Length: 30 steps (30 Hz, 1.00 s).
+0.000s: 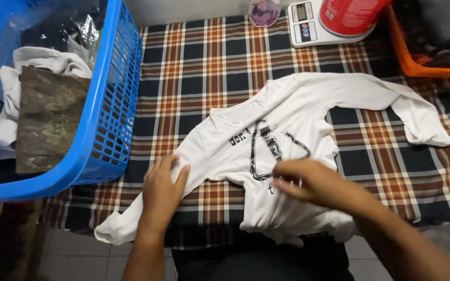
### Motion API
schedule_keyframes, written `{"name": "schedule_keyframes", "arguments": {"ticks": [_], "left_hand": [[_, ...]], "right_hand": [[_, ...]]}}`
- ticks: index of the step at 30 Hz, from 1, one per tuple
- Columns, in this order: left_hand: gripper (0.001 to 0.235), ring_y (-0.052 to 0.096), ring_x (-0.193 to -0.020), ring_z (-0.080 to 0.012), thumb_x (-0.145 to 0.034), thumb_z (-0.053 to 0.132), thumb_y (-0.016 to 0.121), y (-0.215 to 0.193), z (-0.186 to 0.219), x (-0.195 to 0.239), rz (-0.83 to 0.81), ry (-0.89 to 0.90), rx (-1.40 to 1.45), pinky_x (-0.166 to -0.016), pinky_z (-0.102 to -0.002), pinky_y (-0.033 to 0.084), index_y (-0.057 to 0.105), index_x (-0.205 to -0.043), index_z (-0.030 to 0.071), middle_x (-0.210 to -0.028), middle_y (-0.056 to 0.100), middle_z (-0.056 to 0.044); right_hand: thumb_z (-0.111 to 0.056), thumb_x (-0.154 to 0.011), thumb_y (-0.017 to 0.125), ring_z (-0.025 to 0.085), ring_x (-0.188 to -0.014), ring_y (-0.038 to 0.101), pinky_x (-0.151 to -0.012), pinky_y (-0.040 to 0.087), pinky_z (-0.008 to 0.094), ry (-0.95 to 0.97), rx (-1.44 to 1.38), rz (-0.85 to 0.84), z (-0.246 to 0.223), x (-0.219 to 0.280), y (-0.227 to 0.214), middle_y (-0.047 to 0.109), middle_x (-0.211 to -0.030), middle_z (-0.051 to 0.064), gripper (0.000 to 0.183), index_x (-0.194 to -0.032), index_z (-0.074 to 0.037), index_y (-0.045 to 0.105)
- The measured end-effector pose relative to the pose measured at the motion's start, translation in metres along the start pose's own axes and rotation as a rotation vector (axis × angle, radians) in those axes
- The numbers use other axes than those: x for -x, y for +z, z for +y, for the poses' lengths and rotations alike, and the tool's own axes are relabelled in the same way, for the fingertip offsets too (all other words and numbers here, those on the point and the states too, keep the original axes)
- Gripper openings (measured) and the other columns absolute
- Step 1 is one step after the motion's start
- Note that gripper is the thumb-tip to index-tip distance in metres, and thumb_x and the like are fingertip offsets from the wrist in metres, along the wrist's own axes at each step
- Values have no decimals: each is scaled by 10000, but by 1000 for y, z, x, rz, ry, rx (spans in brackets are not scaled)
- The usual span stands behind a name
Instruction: Ironing a white long-sleeved shirt on a patterned surface, spraying it with water, and then folding it.
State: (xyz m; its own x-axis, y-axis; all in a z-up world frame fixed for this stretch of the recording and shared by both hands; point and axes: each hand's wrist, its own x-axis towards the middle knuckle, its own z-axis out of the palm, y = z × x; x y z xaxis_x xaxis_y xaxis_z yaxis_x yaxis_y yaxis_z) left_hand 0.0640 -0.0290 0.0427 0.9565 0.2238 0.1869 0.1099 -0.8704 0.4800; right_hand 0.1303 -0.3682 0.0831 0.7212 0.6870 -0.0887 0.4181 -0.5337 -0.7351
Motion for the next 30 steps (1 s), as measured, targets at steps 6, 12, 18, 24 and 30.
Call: {"name": "schedule_keyframes", "arguments": {"ticks": [6, 12, 18, 24, 30], "left_hand": [[421, 607, -1161, -378, -926, 331, 750, 53, 33, -66, 15, 43, -166, -934, -543, 485, 651, -1209, 35, -1263, 608, -172], [227, 632, -1047, -331, -929, 255, 729, 62, 35, -72, -5, 76, -163, -866, -472, 488, 668, -1050, 73, -1120, 607, -106], [145, 698, -952, -314, -981, 218, 673, 59, 25, -74, 26, 70, 27, -814, -435, 538, 615, -1092, 146, -980, 689, -79], [195, 734, -944, -453, -1017, 159, 560, 48, 36, -69, -42, -46, 91, -818, -556, 572, 505, -1205, 152, -1025, 742, -229], [204, 731, -777, -341, -1006, 180, 666, 51, 31, -73, 3, -95, 44, -650, -485, 574, 504, -1131, 181, -879, 741, -96]], "right_hand": [[-297, -1051, 717, 284, -1025, 688, -879, 551, 406, 91, 560, 677, 126, -87, -74, 695, -1033, 60, 152, -1054, -146, 730], [-248, -1031, 592, 440, -1383, 469, -1149, 257, 582, 242, 558, 580, 196, -113, -67, 556, -1433, 253, 404, -1385, -57, 631], [-199, -996, 615, 417, -1414, 441, -1185, 193, 616, 183, 465, 568, 207, -107, -66, 554, -1458, 226, 341, -1317, -87, 642], [-156, -954, 655, 454, -1331, 481, -1137, 258, 622, 172, 499, 656, 200, -107, -65, 584, -1310, 264, 461, -1389, -14, 594], [-129, -913, 685, 375, -1048, 532, -974, 429, 493, 146, 785, 808, 232, -112, -71, 623, -1053, 123, 273, -1159, -126, 805]]}}
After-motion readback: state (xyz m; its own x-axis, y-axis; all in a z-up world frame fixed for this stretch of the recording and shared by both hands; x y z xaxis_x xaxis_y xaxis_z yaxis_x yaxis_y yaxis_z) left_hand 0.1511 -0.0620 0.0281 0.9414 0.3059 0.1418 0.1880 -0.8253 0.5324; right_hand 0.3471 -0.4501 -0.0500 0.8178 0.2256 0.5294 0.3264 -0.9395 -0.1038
